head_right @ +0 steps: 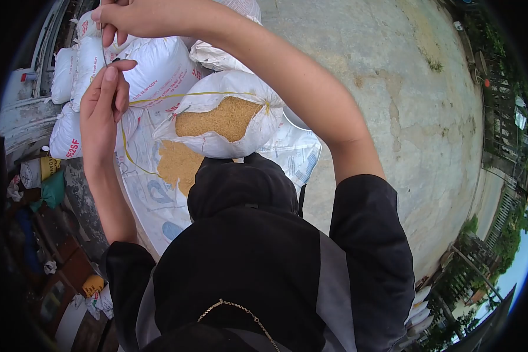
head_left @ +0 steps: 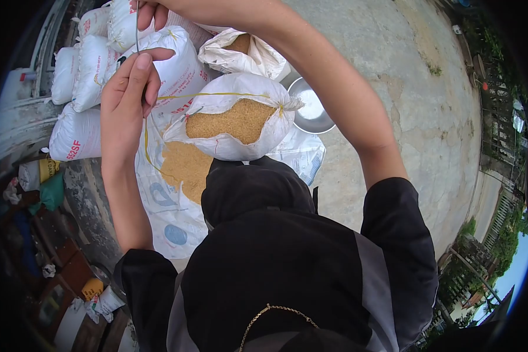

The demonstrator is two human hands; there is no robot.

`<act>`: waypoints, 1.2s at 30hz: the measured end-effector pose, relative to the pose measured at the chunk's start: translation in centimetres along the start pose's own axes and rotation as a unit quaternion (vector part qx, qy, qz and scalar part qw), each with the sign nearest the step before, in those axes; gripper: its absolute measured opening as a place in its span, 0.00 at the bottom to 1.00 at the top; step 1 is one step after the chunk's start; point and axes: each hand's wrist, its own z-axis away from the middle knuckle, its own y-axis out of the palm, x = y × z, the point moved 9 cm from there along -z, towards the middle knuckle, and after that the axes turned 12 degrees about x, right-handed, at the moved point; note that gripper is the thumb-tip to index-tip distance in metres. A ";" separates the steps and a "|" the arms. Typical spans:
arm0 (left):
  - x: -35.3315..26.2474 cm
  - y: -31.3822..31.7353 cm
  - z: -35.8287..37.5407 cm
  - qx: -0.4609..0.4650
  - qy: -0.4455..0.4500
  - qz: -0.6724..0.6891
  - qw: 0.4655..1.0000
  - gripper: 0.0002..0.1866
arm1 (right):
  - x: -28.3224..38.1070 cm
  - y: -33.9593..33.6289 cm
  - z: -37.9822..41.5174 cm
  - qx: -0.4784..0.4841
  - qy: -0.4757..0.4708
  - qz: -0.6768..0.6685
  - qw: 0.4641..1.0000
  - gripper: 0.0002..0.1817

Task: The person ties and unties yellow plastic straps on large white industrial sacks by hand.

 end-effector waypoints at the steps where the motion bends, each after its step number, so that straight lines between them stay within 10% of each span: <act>1: 0.5 -0.6 0.1 0.033 -0.018 -0.047 0.998 0.20 | -0.5 0.3 0.0 0.015 0.002 -0.029 0.999 0.12; 6: 1.9 -5.2 2.4 0.065 -0.157 -0.133 0.976 0.18 | -5.8 -1.5 5.1 -0.031 0.008 0.188 0.982 0.15; 12: 6.3 -7.0 7.6 0.110 -0.223 -0.267 0.931 0.18 | -31.3 -3.5 27.6 0.125 0.520 0.307 0.787 0.13; 20: 12.0 -4.9 10.2 0.326 -0.332 -0.273 0.842 0.18 | -33.0 7.6 33.1 0.216 0.314 0.563 0.733 0.10; 24: 11.5 -3.7 7.4 0.198 -0.407 -0.009 0.891 0.16 | -32.9 8.6 33.2 0.271 0.252 0.578 0.727 0.07; 28: 11.8 -3.8 0.5 0.063 -0.240 0.196 0.949 0.13 | -31.3 9.3 33.5 0.308 0.186 0.539 0.761 0.05; 36: 12.8 -2.8 -8.8 -0.085 -0.103 0.424 0.896 0.11 | -32.4 10.7 33.4 0.416 0.198 0.492 0.739 0.06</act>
